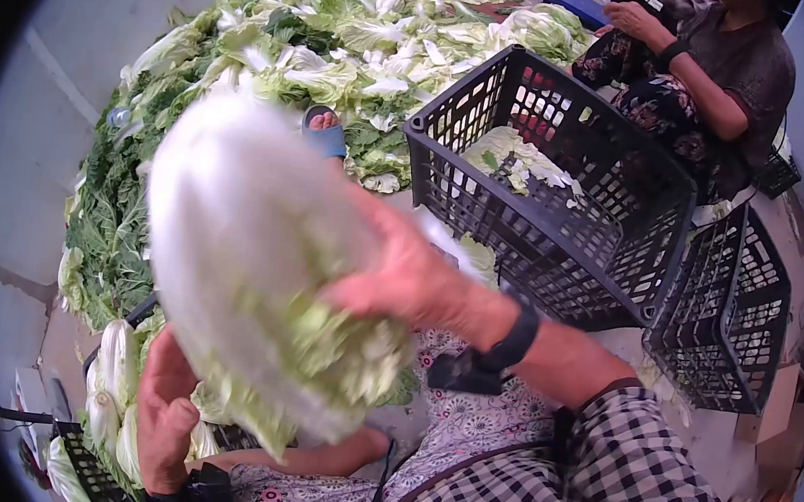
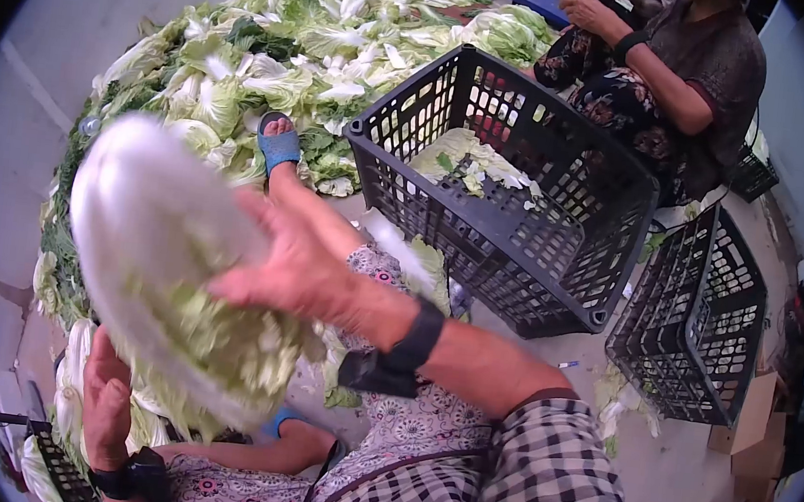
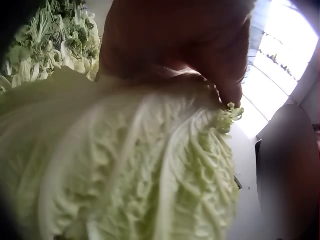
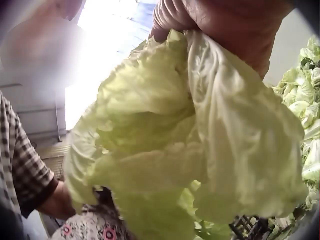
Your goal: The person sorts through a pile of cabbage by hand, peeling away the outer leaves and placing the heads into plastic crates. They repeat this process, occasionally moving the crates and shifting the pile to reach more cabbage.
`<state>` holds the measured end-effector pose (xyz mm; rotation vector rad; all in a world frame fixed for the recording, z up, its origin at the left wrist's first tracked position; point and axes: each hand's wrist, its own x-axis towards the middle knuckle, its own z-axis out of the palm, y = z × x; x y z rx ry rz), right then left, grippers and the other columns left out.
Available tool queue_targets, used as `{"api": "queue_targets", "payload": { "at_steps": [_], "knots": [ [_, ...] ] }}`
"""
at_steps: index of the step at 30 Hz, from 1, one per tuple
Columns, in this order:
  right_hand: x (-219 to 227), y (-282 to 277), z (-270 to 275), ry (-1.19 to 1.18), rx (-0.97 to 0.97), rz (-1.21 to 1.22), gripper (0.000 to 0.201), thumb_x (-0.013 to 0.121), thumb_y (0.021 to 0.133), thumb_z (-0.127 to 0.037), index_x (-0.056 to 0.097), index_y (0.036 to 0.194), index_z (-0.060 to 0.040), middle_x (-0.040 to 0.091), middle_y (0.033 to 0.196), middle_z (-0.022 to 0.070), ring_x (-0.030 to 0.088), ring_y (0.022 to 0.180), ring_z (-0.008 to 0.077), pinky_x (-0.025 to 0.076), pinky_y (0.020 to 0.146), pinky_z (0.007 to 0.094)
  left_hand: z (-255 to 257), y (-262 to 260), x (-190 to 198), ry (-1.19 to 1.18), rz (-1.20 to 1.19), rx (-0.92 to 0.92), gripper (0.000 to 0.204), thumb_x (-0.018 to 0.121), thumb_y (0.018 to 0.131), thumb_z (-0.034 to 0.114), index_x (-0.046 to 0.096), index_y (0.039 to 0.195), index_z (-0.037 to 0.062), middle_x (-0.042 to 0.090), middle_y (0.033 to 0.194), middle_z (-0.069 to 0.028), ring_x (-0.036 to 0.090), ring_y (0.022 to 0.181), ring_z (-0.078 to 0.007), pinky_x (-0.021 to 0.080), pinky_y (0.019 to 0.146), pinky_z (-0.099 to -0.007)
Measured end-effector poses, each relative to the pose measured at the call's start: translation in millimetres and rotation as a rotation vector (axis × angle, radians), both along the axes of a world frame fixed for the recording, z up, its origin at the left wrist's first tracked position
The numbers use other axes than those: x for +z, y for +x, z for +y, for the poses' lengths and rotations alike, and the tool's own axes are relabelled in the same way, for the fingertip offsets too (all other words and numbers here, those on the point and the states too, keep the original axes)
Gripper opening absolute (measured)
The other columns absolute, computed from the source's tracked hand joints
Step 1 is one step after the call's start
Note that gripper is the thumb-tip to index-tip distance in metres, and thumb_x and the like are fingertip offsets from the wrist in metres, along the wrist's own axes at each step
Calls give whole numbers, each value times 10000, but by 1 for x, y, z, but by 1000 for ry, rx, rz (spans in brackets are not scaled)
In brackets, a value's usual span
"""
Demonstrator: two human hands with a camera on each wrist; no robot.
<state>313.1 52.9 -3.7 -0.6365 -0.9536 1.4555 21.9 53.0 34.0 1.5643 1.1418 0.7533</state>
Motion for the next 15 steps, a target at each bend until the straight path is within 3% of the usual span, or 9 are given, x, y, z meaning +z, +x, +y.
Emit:
{"api": "queue_targets", "payload": {
  "at_steps": [2,4,8,10,12,13,14,15],
  "knots": [
    [17,53,1,134,-147,-57,792,783,680,-134,385,1358,-38,563,1206,81,551,1106,189,460,974,355,4,-5,1,-52,-41,-22,826,717,719,542,461,1278,-10,594,1135,-127,561,1058,-218,444,880,-335],
    [29,102,-4,240,-339,-177,732,760,715,-148,400,1341,-30,572,1195,107,590,1051,191,505,911,330,6,-15,0,-61,-54,8,763,704,741,524,488,1240,-10,614,1079,-114,595,985,-205,462,851,-320],
    [20,196,-8,164,-820,-839,734,779,685,-172,441,1313,0,598,1132,100,589,983,165,473,877,274,9,-15,6,2,-63,44,701,688,772,491,498,1219,-14,615,1051,-107,603,953,-196,479,821,-310],
    [-4,231,-7,45,-872,-1093,691,742,709,-128,440,1319,-15,569,1186,68,552,1041,141,437,922,279,12,-15,8,16,-74,54,683,686,779,479,501,1215,-13,613,1044,-105,601,951,-193,482,818,-312],
    [-40,264,0,12,-849,-1247,763,766,620,-197,469,1308,-53,607,1153,127,595,1017,207,458,902,309,17,-27,12,46,-80,58,629,654,821,441,497,1227,-12,605,1070,-106,597,964,-197,488,809,-308],
    [-57,280,2,-137,-829,-1445,760,756,609,-245,482,1298,-80,623,1128,152,607,1030,266,453,908,343,20,-37,16,69,-80,81,615,644,832,433,495,1232,-11,601,1081,-107,595,970,-196,489,809,-308],
    [-62,280,1,-225,-738,-1501,749,742,604,-270,493,1288,-97,631,1091,185,605,1034,318,451,907,368,23,-49,19,90,-82,107,601,634,844,424,493,1236,-10,597,1092,-108,592,977,-196,491,808,-308],
    [-72,287,4,-323,-608,-1537,737,740,605,-264,500,1283,-106,636,1079,183,611,1022,317,454,900,371,25,-66,26,95,-39,109,567,568,900,402,457,1297,13,577,1157,-110,576,1017,-190,474,850,-301]
  ]
}}
